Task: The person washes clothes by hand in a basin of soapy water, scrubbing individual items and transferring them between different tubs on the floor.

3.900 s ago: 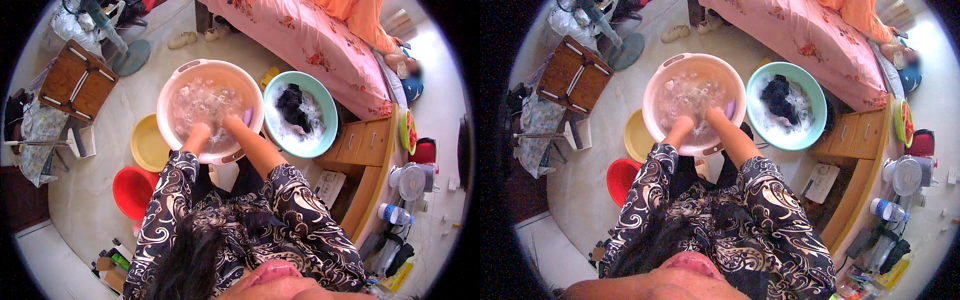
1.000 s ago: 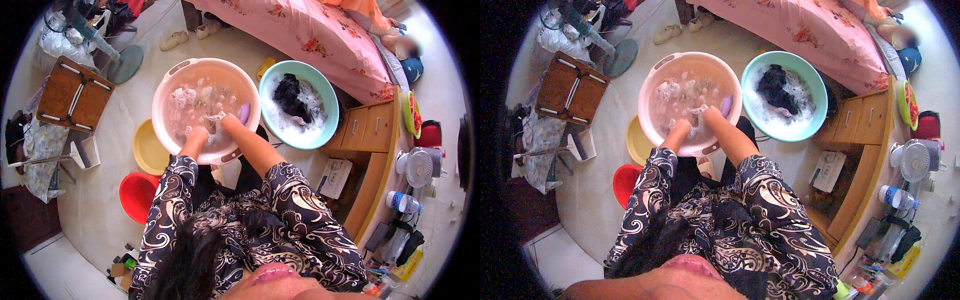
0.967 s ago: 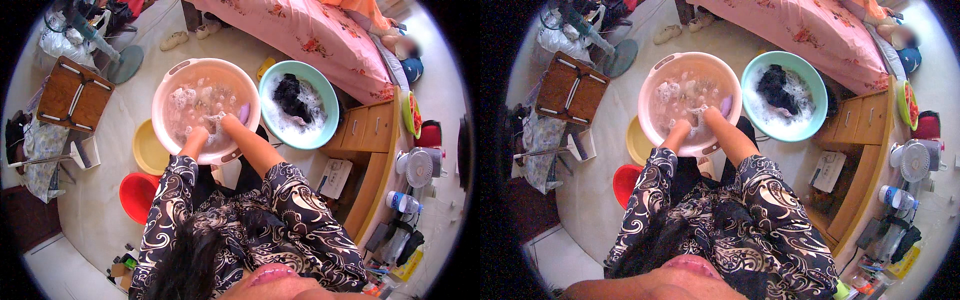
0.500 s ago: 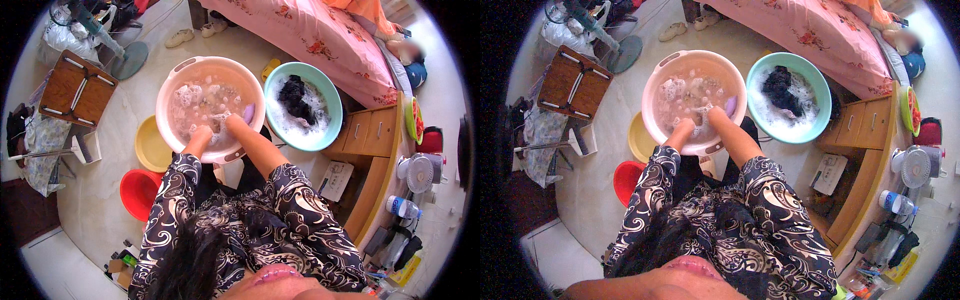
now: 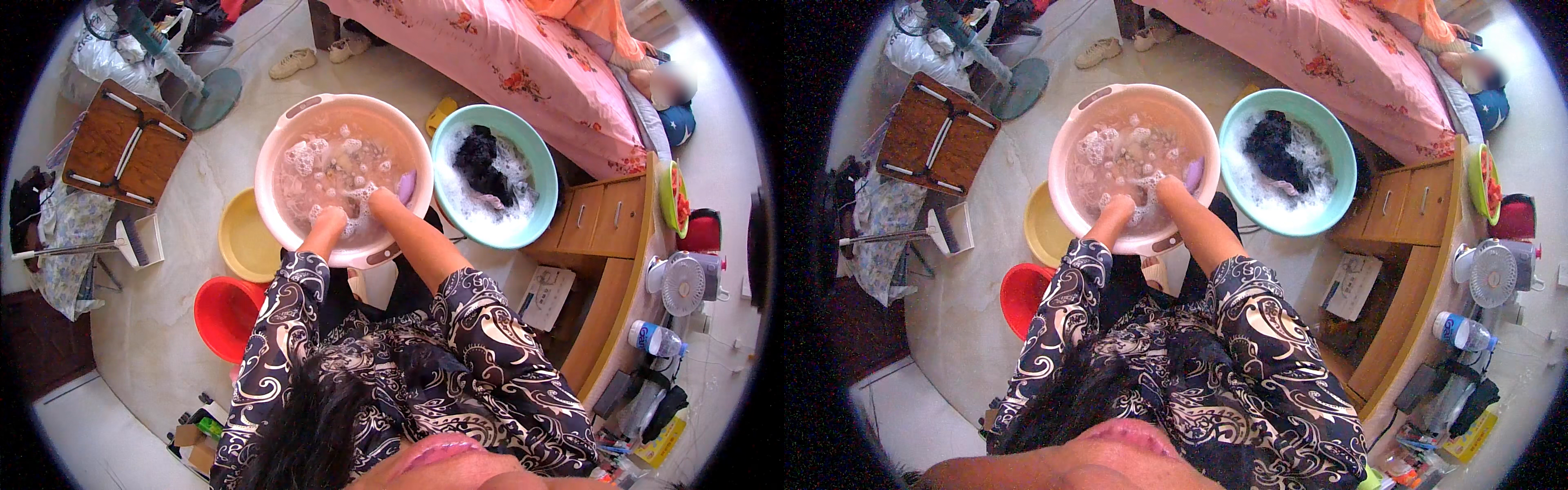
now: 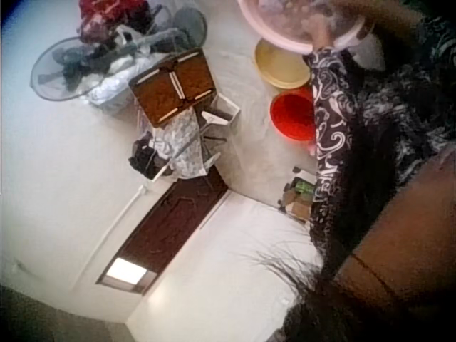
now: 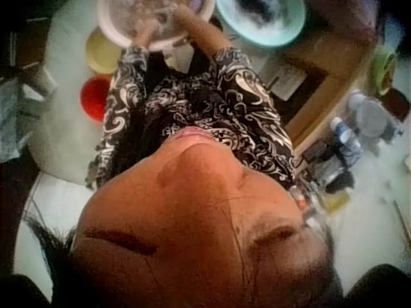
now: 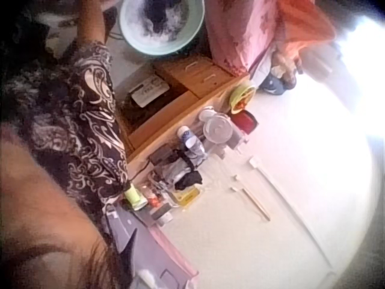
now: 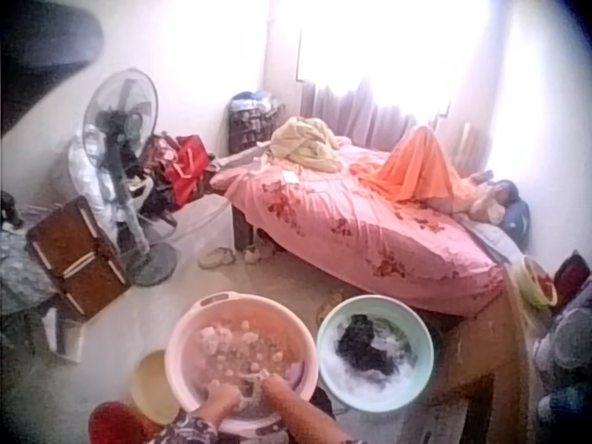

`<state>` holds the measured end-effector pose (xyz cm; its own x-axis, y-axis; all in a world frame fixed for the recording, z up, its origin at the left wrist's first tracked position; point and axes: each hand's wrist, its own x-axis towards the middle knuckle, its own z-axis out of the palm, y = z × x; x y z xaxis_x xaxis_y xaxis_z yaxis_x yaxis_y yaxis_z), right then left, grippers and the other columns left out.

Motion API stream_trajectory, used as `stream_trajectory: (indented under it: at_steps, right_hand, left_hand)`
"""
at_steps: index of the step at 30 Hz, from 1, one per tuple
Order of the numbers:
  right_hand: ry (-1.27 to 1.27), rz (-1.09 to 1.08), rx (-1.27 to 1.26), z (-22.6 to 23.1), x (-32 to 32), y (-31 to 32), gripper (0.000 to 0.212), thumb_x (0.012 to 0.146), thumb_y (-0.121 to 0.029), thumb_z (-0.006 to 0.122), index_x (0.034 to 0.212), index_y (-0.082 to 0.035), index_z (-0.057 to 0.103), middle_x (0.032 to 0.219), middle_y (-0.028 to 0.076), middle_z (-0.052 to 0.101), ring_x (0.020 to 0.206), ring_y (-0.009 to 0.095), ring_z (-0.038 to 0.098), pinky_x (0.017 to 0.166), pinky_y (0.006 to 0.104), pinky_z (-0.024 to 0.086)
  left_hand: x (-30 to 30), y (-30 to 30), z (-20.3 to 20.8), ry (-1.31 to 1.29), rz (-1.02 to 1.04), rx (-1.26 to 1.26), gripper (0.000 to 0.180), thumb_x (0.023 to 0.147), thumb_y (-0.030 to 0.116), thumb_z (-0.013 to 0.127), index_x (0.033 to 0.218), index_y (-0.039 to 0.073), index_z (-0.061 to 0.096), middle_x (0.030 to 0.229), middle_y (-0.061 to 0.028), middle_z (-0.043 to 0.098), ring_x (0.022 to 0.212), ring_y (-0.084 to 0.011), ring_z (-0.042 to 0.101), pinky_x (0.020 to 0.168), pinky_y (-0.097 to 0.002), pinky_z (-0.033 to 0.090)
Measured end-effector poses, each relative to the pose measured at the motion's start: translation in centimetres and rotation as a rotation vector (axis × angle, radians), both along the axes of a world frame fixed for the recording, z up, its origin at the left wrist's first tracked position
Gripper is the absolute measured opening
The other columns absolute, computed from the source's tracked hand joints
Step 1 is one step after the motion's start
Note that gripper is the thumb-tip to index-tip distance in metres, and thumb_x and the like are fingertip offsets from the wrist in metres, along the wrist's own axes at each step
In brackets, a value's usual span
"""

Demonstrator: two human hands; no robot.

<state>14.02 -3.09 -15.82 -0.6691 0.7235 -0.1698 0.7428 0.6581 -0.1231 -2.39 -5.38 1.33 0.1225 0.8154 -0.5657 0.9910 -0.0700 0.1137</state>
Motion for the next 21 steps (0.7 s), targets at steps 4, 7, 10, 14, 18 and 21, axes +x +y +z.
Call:
stream_trajectory:
  at_steps: [4,7,10,14,18,21]
  right_hand:
    - [0.001,0.015,-0.023,-0.2,-0.2,0.0,0.019,0.081,-0.019,0.057,0.081,-0.009,0.073,0.073,0.011,0.067,0.069,0.028,0.066,0.065,0.0413,0.053]
    - [0.040,-0.010,0.081,-2.5,1.0,-0.3,0.019,0.081,-0.019,0.057,0.082,-0.009,0.073,0.073,0.011,0.067,0.069,0.028,0.066,0.065,0.0411,0.053]
    - [-0.041,0.070,0.142,-2.5,0.2,-0.3,0.019,0.082,-0.019,0.057,0.082,-0.009,0.073,0.076,0.012,0.067,0.070,0.028,0.066,0.064,0.0406,0.053]
    - [-0.121,0.059,-0.052,-3.6,1.2,0.1,0.019,0.083,-0.018,0.056,0.083,-0.008,0.072,0.078,0.013,0.067,0.070,0.028,0.066,0.062,0.0403,0.052]
    - [0.088,-0.118,0.082,-3.8,0.4,-0.4,0.017,0.082,-0.016,0.057,0.083,-0.008,0.071,0.079,0.014,0.067,0.072,0.029,0.066,0.064,0.0422,0.052]
    - [0.181,-0.235,0.018,0.7,-0.6,0.1,0.017,0.082,-0.016,0.058,0.088,-0.007,0.071,0.084,0.016,0.067,0.077,0.031,0.066,0.068,0.0430,0.052]
  left_hand:
    - [0.3,-0.5,2.4,0.075,-0.059,-0.041,0.025,0.082,0.023,0.059,0.099,0.014,0.076,0.103,-0.0115,0.073,0.101,-0.0316,0.068,0.086,-0.0487,0.047]
    - [1.4,0.0,4.3,0.111,-0.152,-0.056,0.024,0.081,0.022,0.060,0.097,0.015,0.077,0.101,-0.0108,0.074,0.100,-0.0309,0.069,0.084,-0.0488,0.048]
    - [1.2,0.1,5.5,0.141,-0.157,-0.083,0.023,0.080,0.022,0.061,0.094,0.015,0.078,0.099,-0.0101,0.074,0.099,-0.0301,0.070,0.082,-0.0489,0.049]
    - [1.6,0.3,4.5,0.126,-0.177,-0.051,0.025,0.082,0.025,0.060,0.098,0.014,0.075,0.102,-0.0105,0.073,0.102,-0.0296,0.068,0.085,-0.0475,0.048]
    - [0.7,0.0,2.8,0.106,-0.126,-0.010,0.029,0.085,0.028,0.059,0.106,0.012,0.071,0.107,-0.0114,0.071,0.105,-0.0291,0.065,0.088,-0.0456,0.047]
    - [0.2,0.2,0.9,0.085,-0.088,0.005,0.033,0.088,0.031,0.057,0.111,0.011,0.068,0.111,-0.0121,0.069,0.108,-0.0287,0.063,0.091,-0.0442,0.046]
